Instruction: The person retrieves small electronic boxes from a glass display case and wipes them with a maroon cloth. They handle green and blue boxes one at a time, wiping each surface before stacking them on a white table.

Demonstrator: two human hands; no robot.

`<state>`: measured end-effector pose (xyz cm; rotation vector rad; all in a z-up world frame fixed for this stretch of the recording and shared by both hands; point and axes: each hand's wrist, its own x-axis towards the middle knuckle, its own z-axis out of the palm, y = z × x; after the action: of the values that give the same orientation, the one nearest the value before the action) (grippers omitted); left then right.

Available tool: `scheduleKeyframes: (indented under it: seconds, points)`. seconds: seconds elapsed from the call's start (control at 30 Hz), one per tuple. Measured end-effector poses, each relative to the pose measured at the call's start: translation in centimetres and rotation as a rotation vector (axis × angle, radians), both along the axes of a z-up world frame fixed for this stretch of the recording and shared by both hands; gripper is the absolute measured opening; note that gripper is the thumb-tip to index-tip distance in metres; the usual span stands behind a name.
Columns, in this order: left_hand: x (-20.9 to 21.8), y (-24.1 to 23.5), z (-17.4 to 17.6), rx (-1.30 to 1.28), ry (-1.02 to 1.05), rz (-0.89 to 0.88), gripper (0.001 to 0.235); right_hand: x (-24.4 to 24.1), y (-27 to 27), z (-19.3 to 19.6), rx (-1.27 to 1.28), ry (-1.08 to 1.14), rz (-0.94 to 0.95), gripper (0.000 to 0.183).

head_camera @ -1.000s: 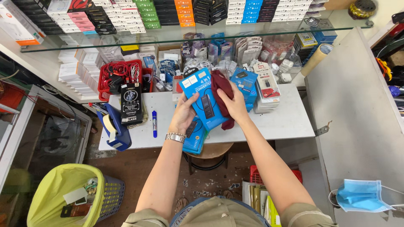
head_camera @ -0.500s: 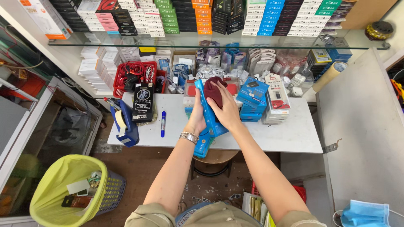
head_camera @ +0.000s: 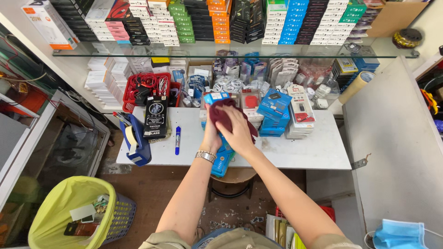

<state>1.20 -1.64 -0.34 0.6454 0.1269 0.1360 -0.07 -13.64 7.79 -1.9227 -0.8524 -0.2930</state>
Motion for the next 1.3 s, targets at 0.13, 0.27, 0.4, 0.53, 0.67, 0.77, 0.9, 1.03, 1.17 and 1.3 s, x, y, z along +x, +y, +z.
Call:
scheduleKeyframes:
  seconds: [0.13, 0.27, 0.4, 0.53, 0.67, 0.77, 0.9, 1.03, 1.17, 1.3]
  points:
    - [1.1, -0.6, -1.2, 0.035, -0.031, 0.016, 0.077, 0.1, -0.6, -0.5, 0.009, -0.058, -0.024, 0.050]
    - [2.0, 3.9, -1.1, -0.186, -0.028, 0.092, 0.086, -1.1, -4.6, -2.5, -0.087, -0.091, 0.093, 0.050]
    - [2.7, 5.6, -3.6, -0.357, 0.125, 0.319, 0.085, -0.9, -6.6, -3.7, 0.063, 0.208, -0.150, 0.044]
    - [4.9, 4.2, -6.7, -0.435, 0.292, 0.298, 0.096, -0.9, -5.5, -3.4, -0.013, -0.225, -0.038, 0.058]
    - [5.3, 4.7, -7.3, -0.393, 0.356, 0.285, 0.095, -0.2, -6.8, -3.7, -0.101, -0.212, 0.069, 0.064]
    - [3.4, 6.0, -6.7, -0.391, 0.325, 0.253, 0.092, 1.3, -8.3, -4.5, -0.136, 0.204, -0.182, 0.042]
    - [2.4, 5.9, -4.9, -0.275, 0.197, 0.226, 0.086, 2.0, -6.7, -3.8, 0.199, 0.265, -0.111, 0.043]
    - [1.2, 3.2, -4.6, -0.262, -0.007, 0.039, 0.097, -1.2, -2.1, -2.2, -0.020, 0.105, 0.116, 0.050]
    - [0.3, 0.7, -3.2, -0.051, 0.103, 0.200, 0.098, -1.0, 0.7, -0.8, -0.004, 0.085, 0.024, 0.065]
    - [-0.3, -1.6, -1.5, 0.109, 0.234, 0.160, 0.093, 2.5, 2.9, -1.6, 0.002, 0.047, -0.139, 0.057]
